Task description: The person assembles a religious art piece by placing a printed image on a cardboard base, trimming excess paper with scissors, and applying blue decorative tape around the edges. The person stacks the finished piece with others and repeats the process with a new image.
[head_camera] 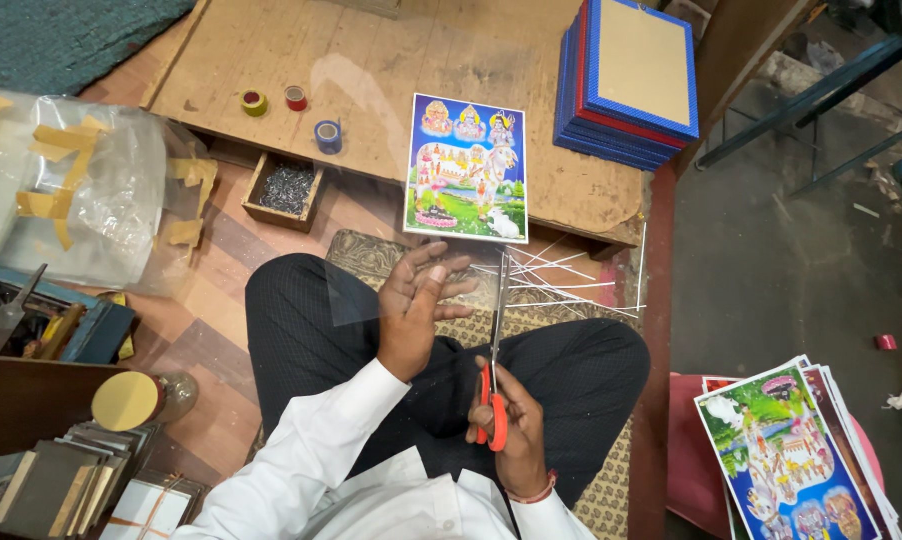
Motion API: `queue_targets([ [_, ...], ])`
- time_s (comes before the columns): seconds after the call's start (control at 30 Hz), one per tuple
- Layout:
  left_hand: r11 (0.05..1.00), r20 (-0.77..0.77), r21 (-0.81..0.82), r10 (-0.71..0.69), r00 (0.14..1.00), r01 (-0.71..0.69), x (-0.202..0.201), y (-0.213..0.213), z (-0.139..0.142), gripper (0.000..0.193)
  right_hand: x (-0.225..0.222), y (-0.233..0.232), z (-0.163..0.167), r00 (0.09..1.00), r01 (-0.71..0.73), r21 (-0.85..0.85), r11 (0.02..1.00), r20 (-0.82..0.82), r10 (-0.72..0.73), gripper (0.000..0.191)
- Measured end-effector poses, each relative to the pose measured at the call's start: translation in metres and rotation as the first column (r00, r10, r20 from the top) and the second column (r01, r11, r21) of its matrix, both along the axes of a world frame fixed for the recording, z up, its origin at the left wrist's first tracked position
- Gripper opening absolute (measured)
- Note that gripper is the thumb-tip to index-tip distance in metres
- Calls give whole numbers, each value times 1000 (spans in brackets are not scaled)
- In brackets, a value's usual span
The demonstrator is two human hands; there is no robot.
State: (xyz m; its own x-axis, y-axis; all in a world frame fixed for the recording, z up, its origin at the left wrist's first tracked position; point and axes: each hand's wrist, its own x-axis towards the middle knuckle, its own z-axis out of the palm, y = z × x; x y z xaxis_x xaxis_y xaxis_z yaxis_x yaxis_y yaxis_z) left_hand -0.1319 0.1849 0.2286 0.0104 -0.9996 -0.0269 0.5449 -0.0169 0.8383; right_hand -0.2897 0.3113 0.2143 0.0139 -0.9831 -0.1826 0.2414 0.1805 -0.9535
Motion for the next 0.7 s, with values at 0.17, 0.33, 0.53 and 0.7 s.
queue_targets([
  [0.17,1000,-19,-5,1,1000,-2,0,0,-1,37,1,0,1,1000,4,6,1000,-22,-4,61],
  [0.33,1000,-1,7,-4,1000,4,1,1,-1,36,2,0,1,999,10,-6,1000,-40,-10,60],
  [0.53,1000,-24,1,2,1000,-1,-1,1,0,36,1,1,-1,999,25,13,1000,-43,-24,60],
  [0.7,1000,-64,-4,-12,998,12,-2,-1,0,35,0,2,-3,998,37,-16,999,-41,-37,60],
])
